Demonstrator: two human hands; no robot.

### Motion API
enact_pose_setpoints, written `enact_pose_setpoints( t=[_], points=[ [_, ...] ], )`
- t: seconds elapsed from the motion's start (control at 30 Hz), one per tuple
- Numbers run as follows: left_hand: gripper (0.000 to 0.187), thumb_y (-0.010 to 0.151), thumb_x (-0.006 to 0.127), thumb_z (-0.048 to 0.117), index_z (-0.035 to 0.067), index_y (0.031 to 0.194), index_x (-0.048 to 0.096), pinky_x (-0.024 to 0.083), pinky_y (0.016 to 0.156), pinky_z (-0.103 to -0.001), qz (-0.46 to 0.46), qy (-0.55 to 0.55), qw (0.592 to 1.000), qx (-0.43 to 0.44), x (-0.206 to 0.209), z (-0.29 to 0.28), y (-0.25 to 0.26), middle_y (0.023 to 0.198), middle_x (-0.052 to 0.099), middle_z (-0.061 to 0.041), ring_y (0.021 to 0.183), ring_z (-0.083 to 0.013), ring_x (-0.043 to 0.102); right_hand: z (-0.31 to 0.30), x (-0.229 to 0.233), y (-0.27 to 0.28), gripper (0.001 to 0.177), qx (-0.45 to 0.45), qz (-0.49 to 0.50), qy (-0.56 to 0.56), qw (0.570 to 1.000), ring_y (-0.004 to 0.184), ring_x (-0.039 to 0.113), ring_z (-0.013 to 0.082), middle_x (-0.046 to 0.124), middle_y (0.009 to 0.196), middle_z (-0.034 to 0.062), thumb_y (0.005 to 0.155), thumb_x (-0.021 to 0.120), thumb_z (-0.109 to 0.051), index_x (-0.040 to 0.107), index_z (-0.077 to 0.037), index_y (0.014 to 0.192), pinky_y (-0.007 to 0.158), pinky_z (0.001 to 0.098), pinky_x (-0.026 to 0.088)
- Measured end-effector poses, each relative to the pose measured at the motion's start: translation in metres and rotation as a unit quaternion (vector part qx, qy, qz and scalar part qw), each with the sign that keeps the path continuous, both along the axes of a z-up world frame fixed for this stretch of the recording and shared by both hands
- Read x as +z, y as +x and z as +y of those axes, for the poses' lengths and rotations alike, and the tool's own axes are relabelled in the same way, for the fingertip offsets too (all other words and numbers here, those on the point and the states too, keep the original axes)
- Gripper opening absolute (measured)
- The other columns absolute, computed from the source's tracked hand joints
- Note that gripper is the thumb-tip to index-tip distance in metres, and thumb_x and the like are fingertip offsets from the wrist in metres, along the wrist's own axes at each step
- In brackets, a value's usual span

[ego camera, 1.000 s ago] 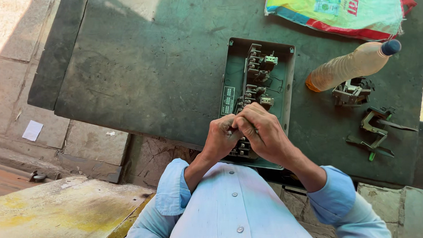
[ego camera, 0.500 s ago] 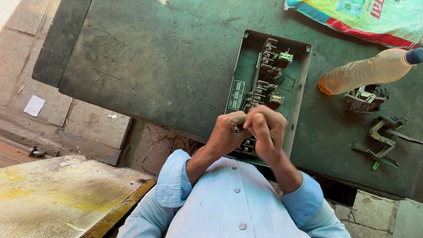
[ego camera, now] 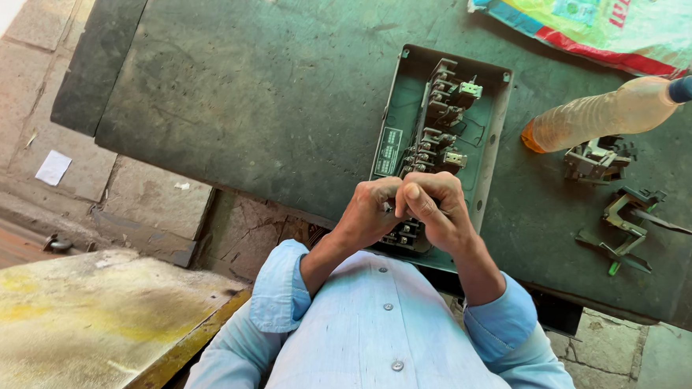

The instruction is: The person sits on the floor and works on a small electrical component, using a screwdriver to tighten screws and a bottle to apply liquid. The person then places the component into a larger electrical box and continues tightening screws.

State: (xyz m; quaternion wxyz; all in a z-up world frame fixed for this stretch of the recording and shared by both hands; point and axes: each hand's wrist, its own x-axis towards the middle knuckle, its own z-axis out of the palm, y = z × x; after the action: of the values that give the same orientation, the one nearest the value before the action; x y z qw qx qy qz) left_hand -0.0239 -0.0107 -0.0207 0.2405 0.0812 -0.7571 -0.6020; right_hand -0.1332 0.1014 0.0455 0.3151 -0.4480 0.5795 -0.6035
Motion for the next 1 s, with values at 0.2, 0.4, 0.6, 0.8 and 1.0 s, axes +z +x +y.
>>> enact_pose_setpoints(
  t=[0.2, 0.4, 0.6, 0.8, 1.0],
  points=[
    [0.012, 0.083, 0.077, 0.004, 0.001, 0.093, 0.071, 0.055, 0.068, -0.035, -0.011, -0.008, 1.000, 0.018, 0.000, 0.004, -0.003, 0.085, 0.071, -0.011, 0.077, -0.0239, 0.070, 0.004, 0.000, 0.013, 0.039, -0.131, 0.043, -0.042, 0.990, 0.062, 0.043, 0.0040, 0.053, 0.072, -0.0013, 0.110, 0.054, -0.028, 0.061, 0.002, 0.087, 0.053, 0.0257, 0.033],
    [0.017, 0.083, 0.079, 0.006, 0.002, 0.098, 0.072, 0.057, 0.073, -0.033, -0.022, -0.004, 1.000, -0.012, 0.004, 0.003, 0.000, 0.091, 0.072, -0.010, 0.082, -0.0215, 0.071, 0.010, 0.003, 0.003, 0.044, -0.040, -0.050, -0.042, 0.997, 0.054, 0.035, 0.0034, 0.047, 0.061, -0.0010, 0.111, 0.051, -0.027, 0.063, 0.001, 0.079, 0.050, 0.0241, 0.026],
    [0.024, 0.088, 0.079, 0.005, 0.005, 0.111, 0.076, 0.057, 0.076, -0.030, -0.035, 0.047, 0.998, -0.001, 0.010, -0.002, 0.011, 0.096, 0.074, -0.007, 0.083, -0.0172, 0.067, 0.024, 0.027, 0.005, 0.048, -0.069, -0.075, -0.158, 0.982, 0.052, 0.029, 0.0055, 0.044, 0.060, 0.0040, 0.112, 0.052, -0.028, 0.057, 0.002, 0.075, 0.053, 0.0286, 0.026],
    [0.031, 0.087, 0.080, 0.007, 0.009, 0.118, 0.075, 0.058, 0.079, -0.029, -0.075, 0.015, 0.997, 0.014, 0.010, -0.008, 0.023, 0.108, 0.076, -0.007, 0.092, -0.0178, 0.066, 0.042, 0.046, 0.011, 0.051, -0.077, -0.165, -0.213, 0.960, 0.047, 0.027, 0.0061, 0.037, 0.055, -0.0020, 0.112, 0.055, -0.032, 0.061, 0.005, 0.076, 0.051, 0.0273, 0.024],
    [0.079, 0.068, 0.091, 0.019, 0.008, 0.139, 0.059, 0.050, 0.097, -0.038, -0.178, -0.118, 0.974, -0.075, 0.021, -0.016, 0.029, 0.133, 0.067, -0.010, 0.109, -0.0288, 0.056, 0.042, 0.032, 0.009, 0.054, -0.069, -0.149, -0.171, 0.971, 0.050, 0.028, 0.0069, 0.040, 0.055, -0.0008, 0.113, 0.053, -0.036, 0.062, 0.005, 0.079, 0.052, 0.0303, 0.026]
  ],
)
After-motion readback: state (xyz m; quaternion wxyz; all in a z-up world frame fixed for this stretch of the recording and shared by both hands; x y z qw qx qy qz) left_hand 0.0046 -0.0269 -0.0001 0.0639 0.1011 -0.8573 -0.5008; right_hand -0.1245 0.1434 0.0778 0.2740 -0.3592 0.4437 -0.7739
